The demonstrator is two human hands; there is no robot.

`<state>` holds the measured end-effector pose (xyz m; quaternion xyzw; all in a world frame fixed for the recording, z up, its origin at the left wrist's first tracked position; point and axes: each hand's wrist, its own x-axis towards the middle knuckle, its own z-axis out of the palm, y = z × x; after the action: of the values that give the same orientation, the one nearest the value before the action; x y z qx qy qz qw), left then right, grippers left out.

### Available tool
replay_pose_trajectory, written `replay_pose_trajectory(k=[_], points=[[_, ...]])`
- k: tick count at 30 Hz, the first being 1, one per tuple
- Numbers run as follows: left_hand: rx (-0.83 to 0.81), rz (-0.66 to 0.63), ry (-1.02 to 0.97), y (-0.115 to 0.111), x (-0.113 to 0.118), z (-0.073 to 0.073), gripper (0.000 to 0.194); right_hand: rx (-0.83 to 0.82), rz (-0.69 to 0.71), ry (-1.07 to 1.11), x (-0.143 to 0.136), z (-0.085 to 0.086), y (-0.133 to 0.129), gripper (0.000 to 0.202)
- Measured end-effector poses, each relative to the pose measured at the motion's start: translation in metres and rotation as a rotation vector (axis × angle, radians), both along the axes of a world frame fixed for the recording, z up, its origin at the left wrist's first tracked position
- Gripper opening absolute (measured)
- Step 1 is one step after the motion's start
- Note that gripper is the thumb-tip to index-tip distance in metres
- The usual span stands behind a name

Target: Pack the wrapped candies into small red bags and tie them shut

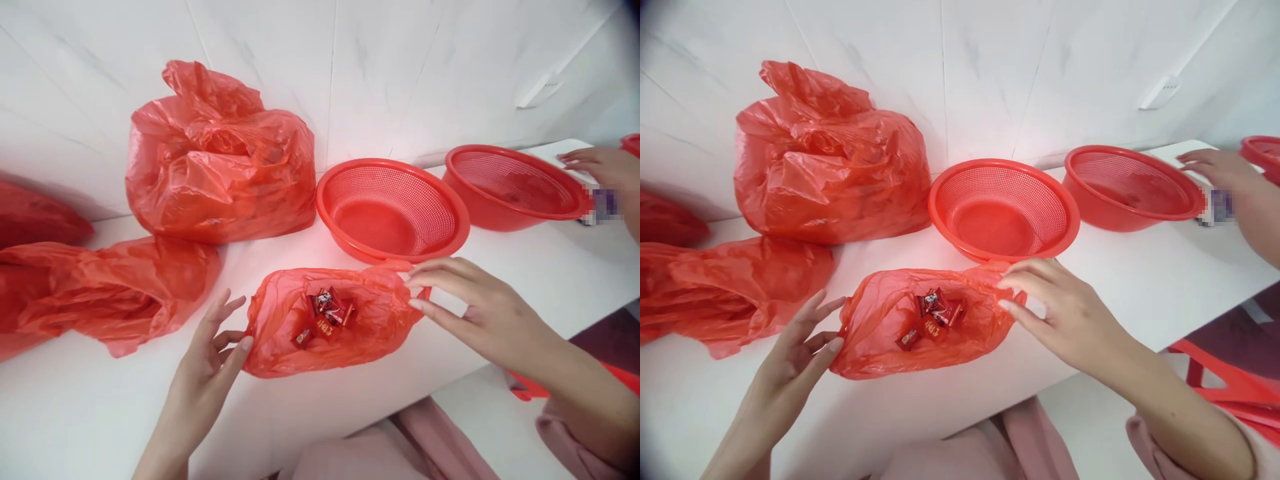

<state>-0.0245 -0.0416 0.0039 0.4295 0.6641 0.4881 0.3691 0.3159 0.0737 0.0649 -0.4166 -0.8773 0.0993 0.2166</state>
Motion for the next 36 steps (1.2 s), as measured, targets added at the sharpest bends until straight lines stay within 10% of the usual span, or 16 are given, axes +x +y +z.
replay_pose_trajectory(k=[4, 9, 15, 18, 22, 27, 36], points=[[-0.121, 0.010, 0.021, 0.000, 0.003, -0.008, 0.066, -0.084, -0.198, 0.087, 0.009, -0.022, -0.008, 0.023], [-0.114, -0.024, -0.088, 0.000, 0.013, -0.012, 0.058, -0.358, -0.129, 0.046, 0.003, -0.043, -0.009, 0.027], [-0.062, 0.010, -0.160, -0.001, 0.019, -0.010, 0.043, 0.114, -0.167, 0.311, -0.022, -0.020, -0.020, 0.015], [-0.014, -0.016, -0.191, 0.006, 0.022, -0.016, 0.042, 0.056, 0.063, 0.345, -0.054, -0.018, -0.024, 0.017], [0.040, 0.050, -0.329, 0.017, 0.029, -0.026, 0.044, -0.274, 0.285, 0.061, -0.096, -0.057, -0.003, 0.036], [0.005, 0.182, -0.350, 0.020, 0.033, -0.032, 0.047, -0.448, 0.182, 0.088, -0.109, -0.099, 0.034, 0.032], [-0.009, 0.196, -0.312, 0.021, 0.026, -0.037, 0.044, -0.505, -0.064, 0.156, -0.095, -0.098, 0.040, 0.022]])
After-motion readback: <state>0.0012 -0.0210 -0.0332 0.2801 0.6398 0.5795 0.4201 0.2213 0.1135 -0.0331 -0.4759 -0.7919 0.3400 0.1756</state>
